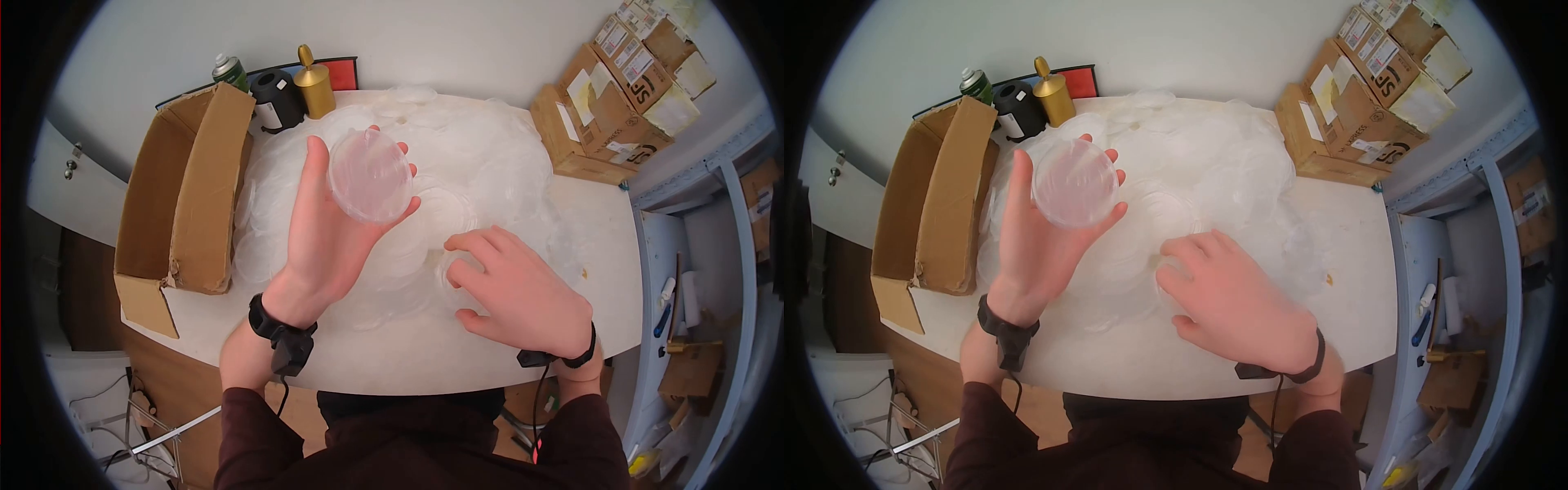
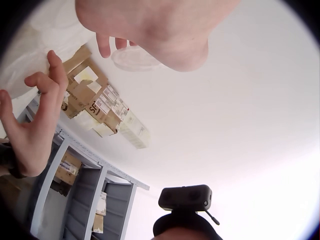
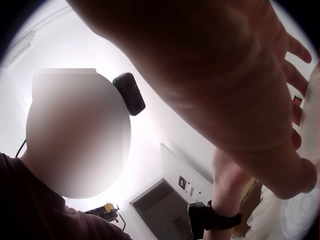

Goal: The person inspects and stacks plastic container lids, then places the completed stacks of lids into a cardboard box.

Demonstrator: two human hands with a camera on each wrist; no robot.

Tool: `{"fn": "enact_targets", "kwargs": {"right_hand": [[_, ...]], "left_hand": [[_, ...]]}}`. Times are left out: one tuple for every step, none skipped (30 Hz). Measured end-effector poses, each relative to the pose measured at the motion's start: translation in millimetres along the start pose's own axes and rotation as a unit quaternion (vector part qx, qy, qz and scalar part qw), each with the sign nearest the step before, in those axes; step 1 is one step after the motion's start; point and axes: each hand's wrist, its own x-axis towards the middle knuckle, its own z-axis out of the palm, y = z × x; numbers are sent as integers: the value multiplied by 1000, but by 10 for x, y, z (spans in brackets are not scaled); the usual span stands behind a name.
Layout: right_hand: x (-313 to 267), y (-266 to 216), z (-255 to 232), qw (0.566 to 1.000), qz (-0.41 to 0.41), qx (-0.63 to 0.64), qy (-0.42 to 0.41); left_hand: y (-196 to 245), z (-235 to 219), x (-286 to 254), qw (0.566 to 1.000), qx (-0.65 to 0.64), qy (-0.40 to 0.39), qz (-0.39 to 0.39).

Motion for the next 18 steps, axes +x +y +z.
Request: {"fn": "enact_targets", "kwargs": {"right_hand": [[-20,54,-59,999,18,48,-3],[-33,103,-104,995,35,95,-6],[-44,149,-134,995,36,93,-6],[-53,194,-157,994,51,91,5],[-57,222,-174,994,66,90,16],[-55,224,-188,994,67,90,17],[-39,216,-203,990,76,106,52],[-13,211,-216,985,85,121,89],[13,201,-214,985,83,120,92],[33,176,-194,977,49,153,142],[54,144,-167,964,15,187,190],[81,108,-134,963,15,187,192],[111,74,-96,955,-12,203,214],[133,53,-64,946,-38,217,236],[152,45,-34,946,-36,217,237],[168,45,-7,943,-50,211,254],[166,49,1,939,-65,203,271],[153,51,-6,939,-63,202,271]], "left_hand": [[-22,10,-7,1000,8,3,-7],[-44,19,-12,1000,6,0,-6],[-69,25,-16,1000,16,-2,-17],[-93,30,-17,999,26,-4,-27],[-117,36,-18,999,26,-6,-27],[-144,38,-25,998,46,-10,-30],[-164,41,-34,997,68,-14,-33],[-178,47,-41,997,70,-16,-31],[-193,53,-56,996,76,-30,-42],[-209,57,-83,994,82,-43,-54],[-221,59,-119,994,84,-43,-54],[-234,63,-149,992,74,-70,-69],[-251,70,-166,990,64,-98,-85],[-275,66,-181,989,65,-100,-86],[-302,53,-200,986,76,-119,-86],[-325,43,-217,983,86,-137,-86],[-328,51,-229,983,85,-139,-88],[-316,66,-242,980,101,-153,-75]]}}
